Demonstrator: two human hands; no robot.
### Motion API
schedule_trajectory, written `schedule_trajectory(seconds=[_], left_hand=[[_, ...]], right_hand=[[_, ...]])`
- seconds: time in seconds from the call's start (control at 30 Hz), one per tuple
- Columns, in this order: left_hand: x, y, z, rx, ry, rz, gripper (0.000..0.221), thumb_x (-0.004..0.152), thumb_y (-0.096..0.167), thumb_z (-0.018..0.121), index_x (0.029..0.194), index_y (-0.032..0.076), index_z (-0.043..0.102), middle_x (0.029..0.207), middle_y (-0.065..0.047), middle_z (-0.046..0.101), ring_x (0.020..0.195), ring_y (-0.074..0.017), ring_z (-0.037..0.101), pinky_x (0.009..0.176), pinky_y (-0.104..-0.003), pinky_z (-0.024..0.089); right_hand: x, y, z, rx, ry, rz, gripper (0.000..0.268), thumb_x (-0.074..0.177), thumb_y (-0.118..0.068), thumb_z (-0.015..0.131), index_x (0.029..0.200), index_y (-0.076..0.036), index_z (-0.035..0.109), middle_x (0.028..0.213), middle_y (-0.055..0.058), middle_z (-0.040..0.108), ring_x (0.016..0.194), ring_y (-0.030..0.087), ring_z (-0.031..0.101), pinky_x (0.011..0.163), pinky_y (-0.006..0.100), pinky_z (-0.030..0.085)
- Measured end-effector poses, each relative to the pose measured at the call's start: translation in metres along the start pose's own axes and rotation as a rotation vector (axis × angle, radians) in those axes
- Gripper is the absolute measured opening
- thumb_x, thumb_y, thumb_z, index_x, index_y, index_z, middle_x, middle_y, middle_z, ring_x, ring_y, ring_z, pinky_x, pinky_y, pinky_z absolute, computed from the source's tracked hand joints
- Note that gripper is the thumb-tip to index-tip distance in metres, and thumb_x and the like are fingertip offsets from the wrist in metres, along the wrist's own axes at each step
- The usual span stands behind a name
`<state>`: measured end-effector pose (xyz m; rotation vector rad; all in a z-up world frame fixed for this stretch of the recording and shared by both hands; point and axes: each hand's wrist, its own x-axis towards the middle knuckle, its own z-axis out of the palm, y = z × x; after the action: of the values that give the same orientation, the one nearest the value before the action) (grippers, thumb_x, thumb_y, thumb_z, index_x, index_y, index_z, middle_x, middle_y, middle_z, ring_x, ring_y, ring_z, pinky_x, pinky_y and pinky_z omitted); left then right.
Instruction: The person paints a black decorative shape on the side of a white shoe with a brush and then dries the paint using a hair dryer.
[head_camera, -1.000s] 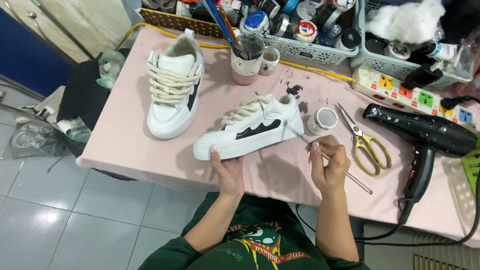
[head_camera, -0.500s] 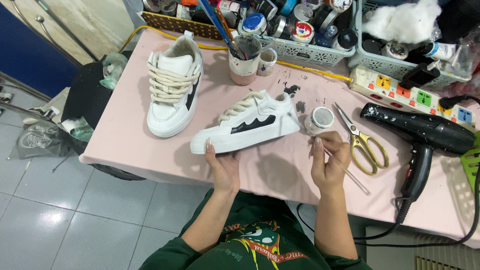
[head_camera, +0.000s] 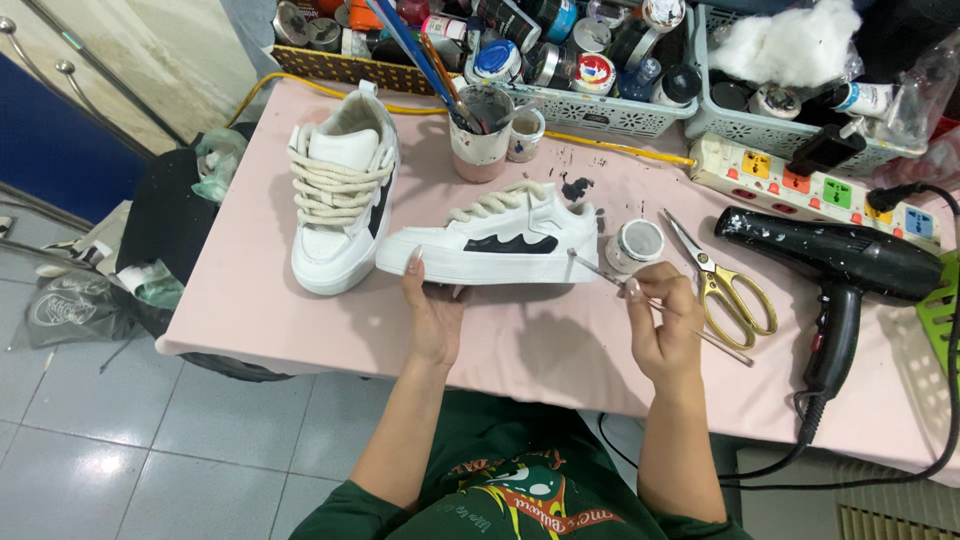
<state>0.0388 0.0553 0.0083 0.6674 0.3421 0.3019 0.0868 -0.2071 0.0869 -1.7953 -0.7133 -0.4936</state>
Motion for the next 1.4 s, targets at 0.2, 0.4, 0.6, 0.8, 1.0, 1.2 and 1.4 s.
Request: schedule_trajectory(seconds=[0.2,0.4,0.6,0.8,1.0,1.2,1.4], left_hand=[[0.008,0.006,-0.01,-0.057,-0.061,-0.048,0.093,0.089,0.069,0.049,0.156,0.009,0.028,0.156,-0.012,0.039,0.141,-0.0303,0.04,0.117,-0.051,0.033],[0.007,0.007,-0.01,-0.058,-0.082,-0.05,0.093,0.091,0.069,0.048,0.158,0.009,0.025,0.159,-0.011,0.036,0.145,-0.0285,0.036,0.12,-0.049,0.028],[0.006,0.008,-0.01,-0.082,-0.106,-0.044,0.091,0.093,0.066,0.051,0.158,0.006,0.026,0.159,-0.013,0.037,0.147,-0.0277,0.035,0.122,-0.047,0.026],[0.002,0.01,-0.007,-0.075,-0.094,-0.044,0.09,0.093,0.065,0.052,0.159,0.009,0.027,0.159,-0.009,0.038,0.147,-0.0244,0.035,0.121,-0.044,0.025],[0.0,0.014,-0.002,-0.035,-0.082,-0.062,0.092,0.09,0.068,0.049,0.16,0.012,0.026,0.161,-0.009,0.035,0.147,-0.0276,0.033,0.121,-0.046,0.023],[-0.002,0.015,0.001,0.028,-0.093,-0.028,0.096,0.091,0.072,0.047,0.161,0.011,0.022,0.164,-0.015,0.029,0.152,-0.0295,0.026,0.123,-0.048,0.02],[-0.002,0.015,0.002,0.008,-0.115,0.01,0.095,0.091,0.069,0.051,0.16,0.009,0.025,0.163,-0.012,0.031,0.151,-0.0277,0.028,0.123,-0.049,0.021]], right_hand=[[0.026,-0.012,0.005,-0.131,-0.122,-0.187,0.019,0.097,0.009,0.063,0.101,0.0,0.047,0.1,0.019,0.069,0.091,0.031,0.068,0.078,0.035,0.055],[0.052,-0.021,0.01,-0.12,-0.174,-0.186,0.021,0.095,0.01,0.065,0.1,-0.001,0.048,0.098,0.017,0.069,0.089,0.028,0.067,0.078,0.035,0.054],[0.07,-0.035,0.024,-0.237,-0.291,-0.214,0.023,0.09,0.011,0.069,0.098,-0.001,0.051,0.102,0.018,0.07,0.089,0.03,0.069,0.075,0.035,0.056],[0.075,-0.033,0.028,-0.235,-0.298,-0.253,0.022,0.091,0.009,0.069,0.099,-0.002,0.052,0.099,0.016,0.068,0.087,0.03,0.068,0.073,0.037,0.055],[0.078,-0.035,0.025,-0.298,-0.319,-0.244,0.024,0.091,0.007,0.071,0.099,-0.003,0.05,0.1,0.016,0.069,0.085,0.029,0.068,0.071,0.035,0.055],[0.078,-0.031,0.025,-0.233,-0.364,-0.293,0.024,0.092,0.006,0.069,0.1,-0.002,0.048,0.101,0.015,0.069,0.09,0.031,0.068,0.075,0.037,0.056],[0.076,-0.029,0.025,-0.224,-0.421,-0.294,0.025,0.091,0.005,0.069,0.101,-0.003,0.047,0.101,0.013,0.069,0.092,0.031,0.066,0.077,0.04,0.055]])
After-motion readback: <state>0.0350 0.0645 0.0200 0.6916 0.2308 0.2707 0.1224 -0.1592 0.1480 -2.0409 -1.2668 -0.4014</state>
